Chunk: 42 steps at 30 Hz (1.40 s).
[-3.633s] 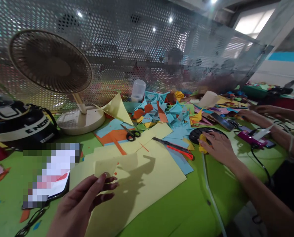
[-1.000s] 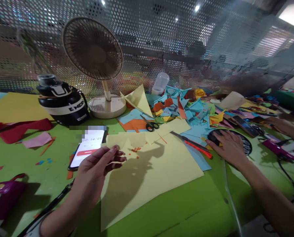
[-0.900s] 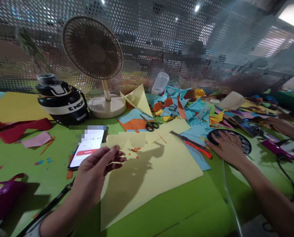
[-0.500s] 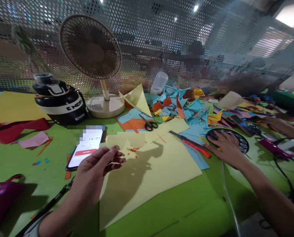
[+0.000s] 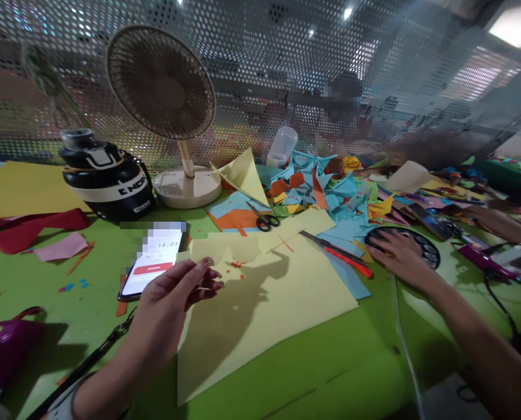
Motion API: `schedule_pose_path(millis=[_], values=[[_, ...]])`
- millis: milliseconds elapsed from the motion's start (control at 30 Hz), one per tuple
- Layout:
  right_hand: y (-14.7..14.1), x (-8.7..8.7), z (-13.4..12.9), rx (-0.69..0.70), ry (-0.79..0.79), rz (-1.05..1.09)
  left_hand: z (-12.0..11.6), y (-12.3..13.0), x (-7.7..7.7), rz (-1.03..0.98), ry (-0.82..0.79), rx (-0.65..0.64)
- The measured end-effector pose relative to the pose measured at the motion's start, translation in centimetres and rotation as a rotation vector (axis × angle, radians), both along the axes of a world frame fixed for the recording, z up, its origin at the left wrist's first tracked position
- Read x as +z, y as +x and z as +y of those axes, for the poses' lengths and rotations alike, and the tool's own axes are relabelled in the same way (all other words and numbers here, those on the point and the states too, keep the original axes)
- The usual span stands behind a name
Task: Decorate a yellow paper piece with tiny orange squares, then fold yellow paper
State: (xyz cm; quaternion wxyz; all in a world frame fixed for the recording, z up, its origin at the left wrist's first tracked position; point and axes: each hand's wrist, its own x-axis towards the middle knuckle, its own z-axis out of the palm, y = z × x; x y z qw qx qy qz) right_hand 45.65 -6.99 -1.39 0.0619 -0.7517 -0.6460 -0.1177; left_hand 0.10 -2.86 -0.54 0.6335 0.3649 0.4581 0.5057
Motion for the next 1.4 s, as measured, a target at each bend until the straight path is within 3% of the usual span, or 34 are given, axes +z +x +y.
schedule_pose_path(millis=[200,333,567,700,967,1400], values=[[-1.1,-0.4,-0.4,0.019,-0.102,-0.172,0.0,0.2,-0.1,0.005,-0.005,0.001],[-1.1,-0.5,-0.6,0.063,-0.088,-0.123,0.0,0.1,0.0,0.001,-0.012,-0.004],[-0.8,1.0,-0.5,0.112,0.130,0.167,0.1,0.1,-0.1,0.003,-0.012,-0.001],[-1.1,2.0,-0.2,0.083,0.242,0.454,0.0,0.2,0.0,-0.004,-0.026,0.002],[-2.6,3.0,1.0,-0.039,0.143,0.999,-0.1,0.3,-0.1,-0.013,-0.022,-0.018],[-2.9,3.3,3.1,-0.140,0.301,1.099,-0.1,0.4,-0.1,-0.027,-0.014,-0.055]])
